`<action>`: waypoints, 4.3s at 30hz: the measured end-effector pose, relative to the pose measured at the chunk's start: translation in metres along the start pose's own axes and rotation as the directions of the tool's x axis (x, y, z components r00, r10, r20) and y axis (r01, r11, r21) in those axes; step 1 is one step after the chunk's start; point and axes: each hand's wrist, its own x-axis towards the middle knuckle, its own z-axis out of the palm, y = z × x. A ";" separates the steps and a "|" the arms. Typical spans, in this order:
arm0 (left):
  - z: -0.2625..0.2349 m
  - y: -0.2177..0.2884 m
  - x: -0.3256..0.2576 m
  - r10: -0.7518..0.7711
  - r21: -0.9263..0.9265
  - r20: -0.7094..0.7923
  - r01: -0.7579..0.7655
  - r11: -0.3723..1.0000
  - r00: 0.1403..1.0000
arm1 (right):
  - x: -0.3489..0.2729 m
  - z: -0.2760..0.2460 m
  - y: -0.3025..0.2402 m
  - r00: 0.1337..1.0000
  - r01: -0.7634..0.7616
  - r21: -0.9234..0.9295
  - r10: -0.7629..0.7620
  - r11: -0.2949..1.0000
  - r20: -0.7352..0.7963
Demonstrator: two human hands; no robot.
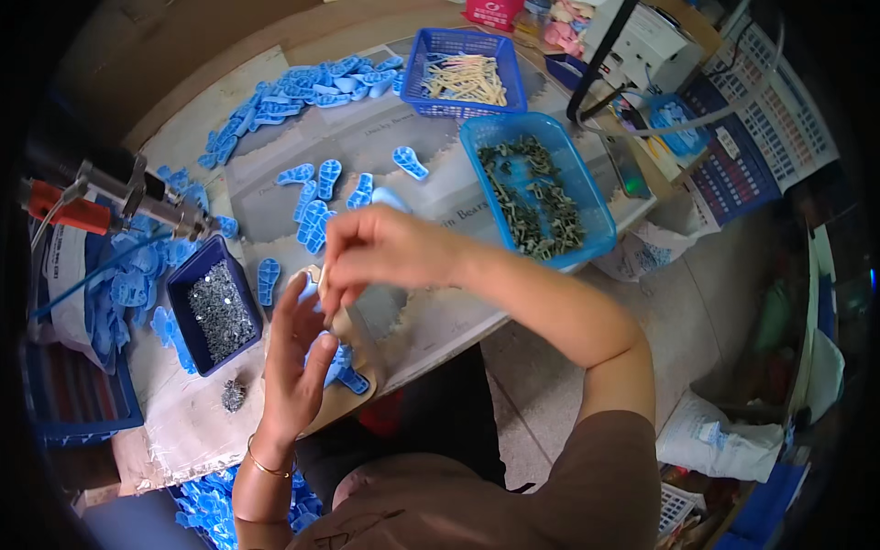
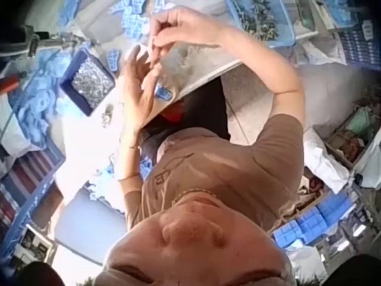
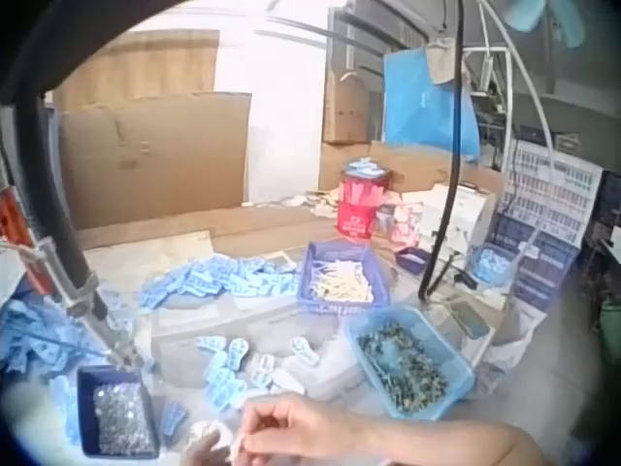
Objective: Assembling small blue plastic components into a beige mold and using a tool to secure them.
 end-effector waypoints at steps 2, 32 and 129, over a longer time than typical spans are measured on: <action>0.000 0.003 0.001 -0.165 -0.008 0.093 0.166 0.986 0.982 | -0.010 0.020 0.008 0.999 0.039 -0.166 -0.037 0.985 0.011; -0.011 0.003 -0.052 -0.262 -0.237 0.123 0.284 0.929 0.957 | -0.152 -0.163 0.032 0.755 -0.518 -0.714 -0.140 0.470 -0.640; -0.047 -0.034 -0.058 0.174 0.753 -0.135 -0.013 0.658 0.976 | 0.034 0.078 0.045 0.996 0.083 -0.964 -0.051 0.253 0.072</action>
